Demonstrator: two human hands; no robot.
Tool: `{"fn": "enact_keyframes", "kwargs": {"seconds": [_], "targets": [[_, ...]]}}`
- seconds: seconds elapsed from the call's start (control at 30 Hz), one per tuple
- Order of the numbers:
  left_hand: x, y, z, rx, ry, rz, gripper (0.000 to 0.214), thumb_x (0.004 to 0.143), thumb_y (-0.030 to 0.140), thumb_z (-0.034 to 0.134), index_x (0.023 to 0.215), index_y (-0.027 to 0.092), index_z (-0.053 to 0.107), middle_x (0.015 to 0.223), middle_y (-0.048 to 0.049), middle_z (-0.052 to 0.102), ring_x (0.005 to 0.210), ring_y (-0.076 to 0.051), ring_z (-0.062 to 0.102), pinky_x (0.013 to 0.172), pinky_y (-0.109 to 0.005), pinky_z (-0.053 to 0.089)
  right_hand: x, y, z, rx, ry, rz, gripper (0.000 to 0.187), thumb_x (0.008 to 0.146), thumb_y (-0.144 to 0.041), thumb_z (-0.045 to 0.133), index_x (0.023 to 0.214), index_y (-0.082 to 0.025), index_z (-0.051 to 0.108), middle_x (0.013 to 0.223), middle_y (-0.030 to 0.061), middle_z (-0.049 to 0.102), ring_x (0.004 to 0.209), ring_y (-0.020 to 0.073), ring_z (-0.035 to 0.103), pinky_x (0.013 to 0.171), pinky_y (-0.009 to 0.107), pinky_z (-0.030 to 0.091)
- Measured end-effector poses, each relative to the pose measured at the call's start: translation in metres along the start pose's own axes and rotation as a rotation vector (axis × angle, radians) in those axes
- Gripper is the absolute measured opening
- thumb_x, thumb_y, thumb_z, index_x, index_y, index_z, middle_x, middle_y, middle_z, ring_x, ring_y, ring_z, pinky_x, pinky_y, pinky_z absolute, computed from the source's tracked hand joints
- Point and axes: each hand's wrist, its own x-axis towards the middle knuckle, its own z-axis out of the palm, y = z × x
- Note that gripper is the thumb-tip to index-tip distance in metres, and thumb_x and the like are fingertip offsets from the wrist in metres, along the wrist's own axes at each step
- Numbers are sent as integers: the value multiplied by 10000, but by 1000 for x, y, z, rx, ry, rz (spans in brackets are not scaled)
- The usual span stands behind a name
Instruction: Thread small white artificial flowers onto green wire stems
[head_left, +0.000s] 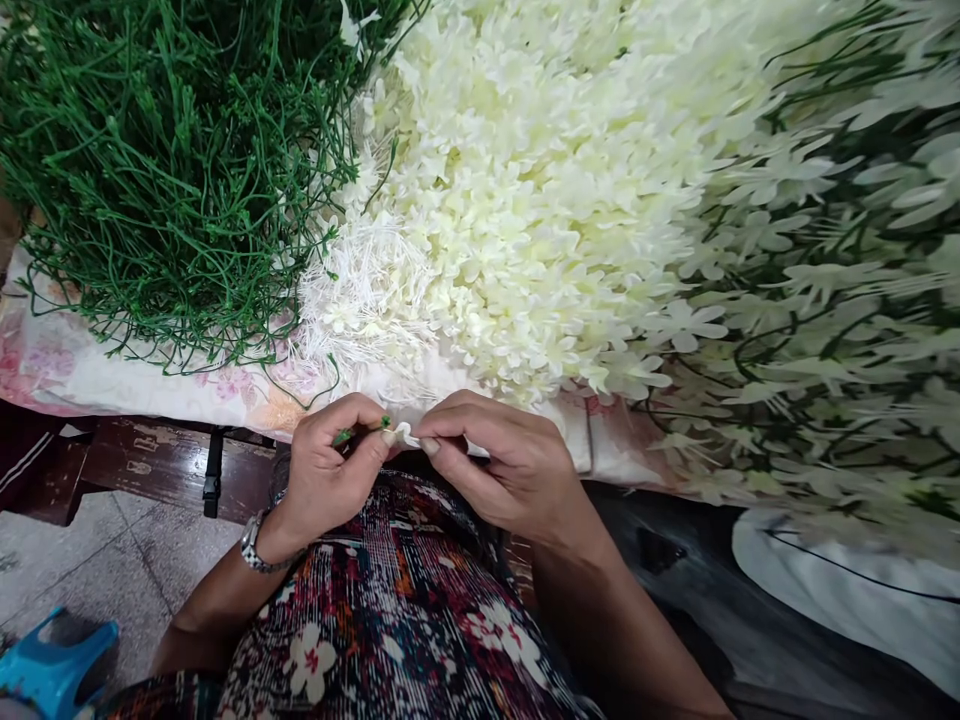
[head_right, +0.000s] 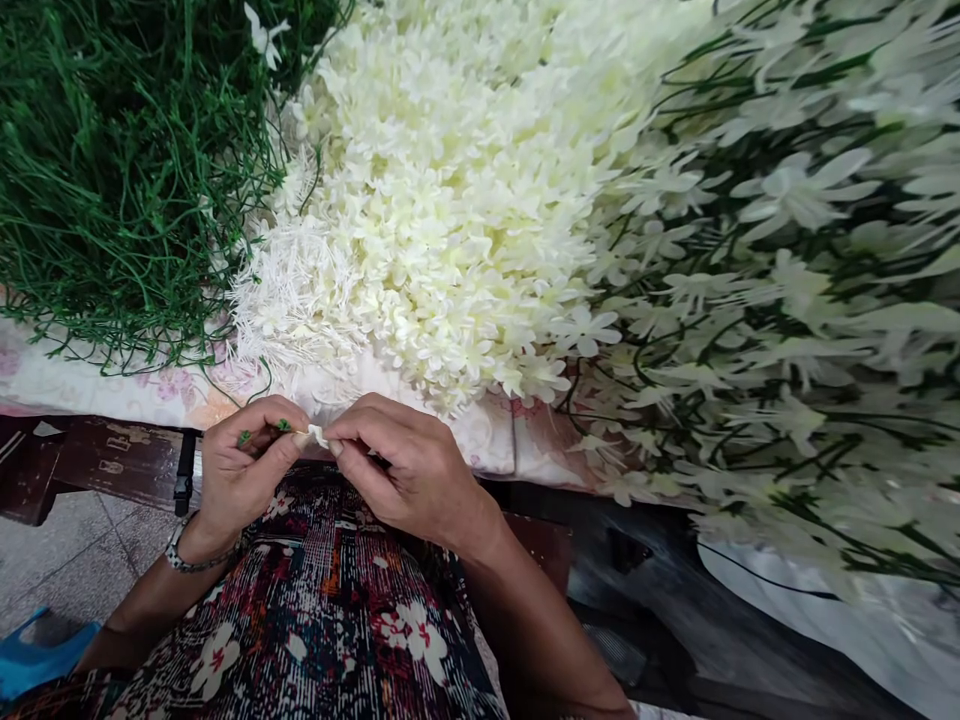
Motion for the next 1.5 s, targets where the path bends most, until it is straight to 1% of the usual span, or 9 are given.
{"fn": "enact_keyframes", "kwargs": {"seconds": [0.23,0.33,0.4,0.5,0.7,0.97,1.2,1.37,1.5], "targets": [[1,-2,1,25,-8,72,28,756,131,518,754,148,540,727,-17,537,653,-96,507,570,-208,408,1,1,3,-29,4,15,108,732,-64,496,782,-140,554,667,5,550,622,74,499,564,214,401],[-2,-2,1,115,107,197,171,725,111,549,889,160,547,842,-43,528,758,-123,507,584,-214,422,0,0,4,-74,63,35,104,731,-67,498,777,-150,540,667,-8,549,608,65,497,561,201,397],[-5,-1,1,214,198,319,225,694,72,565,900,162,555,830,-37,514,770,-128,496,565,-208,416,-1,-1,4,-114,118,47,102,727,-65,504,767,-155,531,666,-17,544,600,57,494,560,191,394],[-9,1,2,338,207,426,218,668,35,571,853,150,576,768,-20,497,712,-112,492,557,-208,413,-2,-4,5,-170,173,43,103,722,-61,510,756,-158,521,664,-23,536,603,52,491,562,182,395],[-4,3,6,191,38,245,112,716,82,570,813,138,569,718,-10,507,668,-96,477,570,-214,392,-2,-6,11,-187,192,-55,127,712,-49,523,790,-149,511,670,-4,540,629,66,507,579,192,424],[0,0,5,-147,-21,64,90,703,122,602,655,149,530,650,15,457,615,-89,423,544,-216,335,-3,-8,13,-101,136,-107,151,712,-34,514,817,-142,514,686,17,560,646,79,508,574,210,436],[-2,-6,5,-272,1,-9,85,736,137,555,652,149,556,651,6,467,616,-95,419,549,-227,318,-3,-8,13,-102,123,-103,134,707,-36,509,797,-135,516,673,14,553,633,76,503,564,203,428],[-3,-7,4,-291,65,-77,108,723,117,553,620,150,541,640,9,455,596,-91,412,525,-220,299,-3,-9,6,-216,233,-40,138,707,-66,510,789,-178,514,644,-13,536,587,81,506,530,214,407],[-3,-8,2,-280,118,-99,117,715,130,556,604,150,527,638,11,448,571,-85,398,500,-211,284,-3,-4,-4,-441,361,-30,159,710,-65,501,776,-209,510,645,-13,542,583,99,501,538,238,397]]}}
